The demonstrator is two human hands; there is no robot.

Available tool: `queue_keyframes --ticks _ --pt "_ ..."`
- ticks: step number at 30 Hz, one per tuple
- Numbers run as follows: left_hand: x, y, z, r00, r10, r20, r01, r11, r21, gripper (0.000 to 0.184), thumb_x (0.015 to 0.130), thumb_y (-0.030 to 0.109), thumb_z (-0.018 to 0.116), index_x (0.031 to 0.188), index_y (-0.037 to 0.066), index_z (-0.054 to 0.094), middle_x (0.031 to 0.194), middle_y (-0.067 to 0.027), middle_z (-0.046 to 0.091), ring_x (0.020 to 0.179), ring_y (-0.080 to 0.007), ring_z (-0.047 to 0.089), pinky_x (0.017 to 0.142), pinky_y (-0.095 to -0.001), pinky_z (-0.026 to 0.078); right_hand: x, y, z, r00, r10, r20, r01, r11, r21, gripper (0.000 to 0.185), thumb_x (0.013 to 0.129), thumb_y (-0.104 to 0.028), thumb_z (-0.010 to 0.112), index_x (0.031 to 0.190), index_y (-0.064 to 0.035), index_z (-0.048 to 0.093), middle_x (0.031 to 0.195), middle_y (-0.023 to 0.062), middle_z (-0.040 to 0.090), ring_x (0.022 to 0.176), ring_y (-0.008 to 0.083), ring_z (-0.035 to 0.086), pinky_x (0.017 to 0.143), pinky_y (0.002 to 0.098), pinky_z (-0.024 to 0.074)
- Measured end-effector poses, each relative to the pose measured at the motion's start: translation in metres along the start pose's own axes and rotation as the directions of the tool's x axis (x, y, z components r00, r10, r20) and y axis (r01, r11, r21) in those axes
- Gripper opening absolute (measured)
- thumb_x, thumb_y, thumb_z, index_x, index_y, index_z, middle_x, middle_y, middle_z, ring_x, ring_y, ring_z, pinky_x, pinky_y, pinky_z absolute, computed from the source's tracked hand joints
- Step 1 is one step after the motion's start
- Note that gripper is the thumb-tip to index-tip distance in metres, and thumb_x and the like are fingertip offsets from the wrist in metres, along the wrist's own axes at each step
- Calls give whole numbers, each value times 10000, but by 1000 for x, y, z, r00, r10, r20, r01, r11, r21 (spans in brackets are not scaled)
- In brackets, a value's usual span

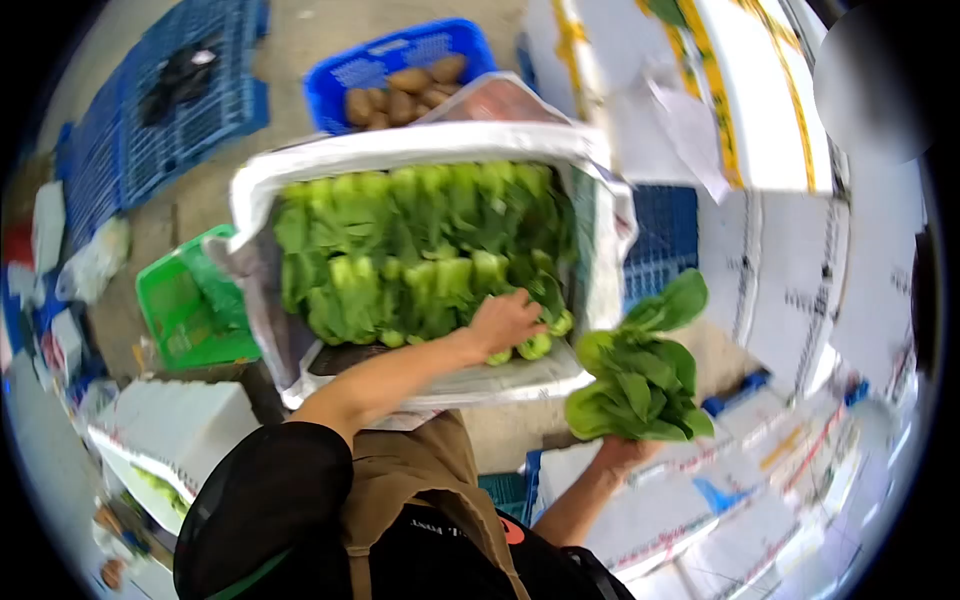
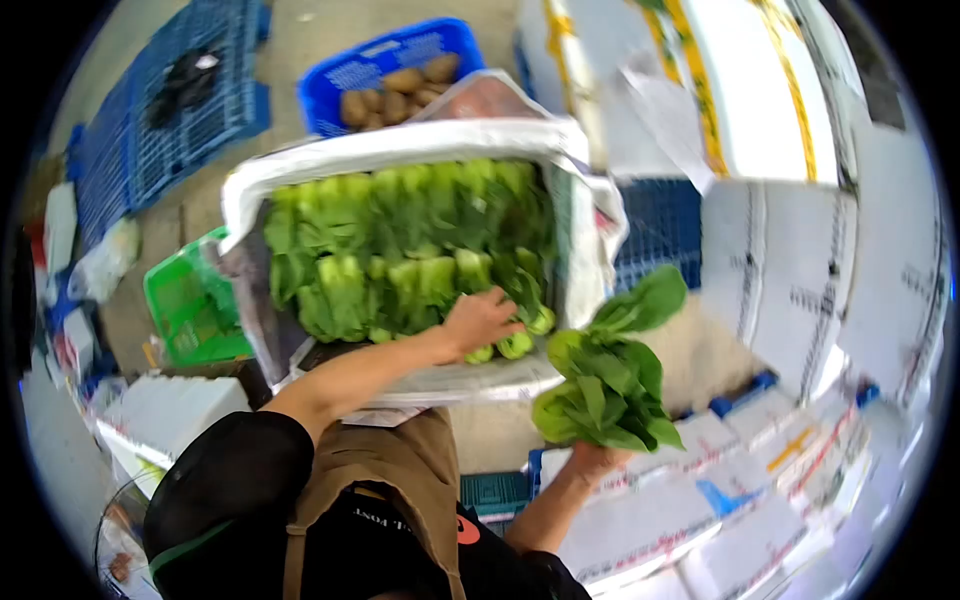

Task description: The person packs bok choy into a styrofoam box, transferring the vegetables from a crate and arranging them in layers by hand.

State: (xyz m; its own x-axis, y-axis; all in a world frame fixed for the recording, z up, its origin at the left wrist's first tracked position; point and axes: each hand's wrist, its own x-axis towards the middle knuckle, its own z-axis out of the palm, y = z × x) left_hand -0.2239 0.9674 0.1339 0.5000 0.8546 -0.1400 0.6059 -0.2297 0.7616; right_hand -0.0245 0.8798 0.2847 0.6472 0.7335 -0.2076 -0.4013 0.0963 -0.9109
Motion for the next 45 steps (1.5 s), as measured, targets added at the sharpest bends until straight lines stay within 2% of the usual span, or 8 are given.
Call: queue_keyframes --ticks 7,13,19,25,33,39,42,45 --pt "-87 14 -177 778 -226 -586 271 962 -11 395 811 458 664 800 75 569 801 -133 522 686 -326 585 520 -431 478 21 17 92 874 145 464 -100 988 -119 496 849 -132 638 1291 2 458 1305 174 504 1131 309 544 971 461 460" --pt "-282 23 -354 -32 -217 -976 445 871 -209 406 817 407 696 802 19 579 750 -170 543 643 -336 552 585 -433 461 -88 38 298 336 96 937 -71 995 -77 470 849 -115 643 1269 16 477 1261 162 530 1103 285 559 953 426 471" --pt "-551 39 -399 -732 -404 -549 132 706 -696 759 838 501 662 1207 -150 534 1199 -268 598 1083 -328 595 946 -347 458 -256 34 433 -303 -69 950 -200 980 8 445 849 -97 648 1247 31 496 1217 150 556 1075 261 574 935 391 481" --pt "-787 -1 -323 -800 -599 44 -582 755 -304 785 852 425 692 1356 -94 385 1343 -238 476 1187 -297 490 975 -398 422 -519 21 513 -724 20 690 -137 975 -172 314 798 -14 666 1076 45 532 1039 121 622 939 191 612 870 340 488" --pt "-975 -91 -282 -614 -401 680 -609 789 -84 595 914 429 588 1166 -109 551 1230 -261 570 1048 -361 591 893 -435 462 -844 69 510 -984 -73 161 -49 988 148 329 713 59 644 1038 15 626 975 91 658 872 183 623 791 283 485" --pt "-978 -189 -279 -458 -428 779 -819 543 -184 584 934 418 533 1179 -113 541 1234 -257 570 1041 -390 596 876 -456 484 -991 175 449 -659 -306 -687 -741 419 524 273 637 25 662 883 -82 617 924 53 630 1082 229 569 1059 577 278" --pt "-995 -195 -273 -261 -596 760 -644 694 323 524 914 389 580 1139 -85 576 1149 -217 611 939 -344 630 755 -440 506 -1000 270 422 -518 33 -855 -809 305 502 232 709 0 630 912 -112 617 1003 31 603 1154 216 518 1079 597 264" --pt "-997 -169 -264 -395 -718 574 -731 624 276 336 929 298 569 1070 -6 588 1059 -170 607 776 -320 614 610 -445 525 -982 295 424 -647 -55 -760 -729 338 596 188 760 -14 594 911 -123 616 1061 17 569 1210 207 469 1096 605 235"
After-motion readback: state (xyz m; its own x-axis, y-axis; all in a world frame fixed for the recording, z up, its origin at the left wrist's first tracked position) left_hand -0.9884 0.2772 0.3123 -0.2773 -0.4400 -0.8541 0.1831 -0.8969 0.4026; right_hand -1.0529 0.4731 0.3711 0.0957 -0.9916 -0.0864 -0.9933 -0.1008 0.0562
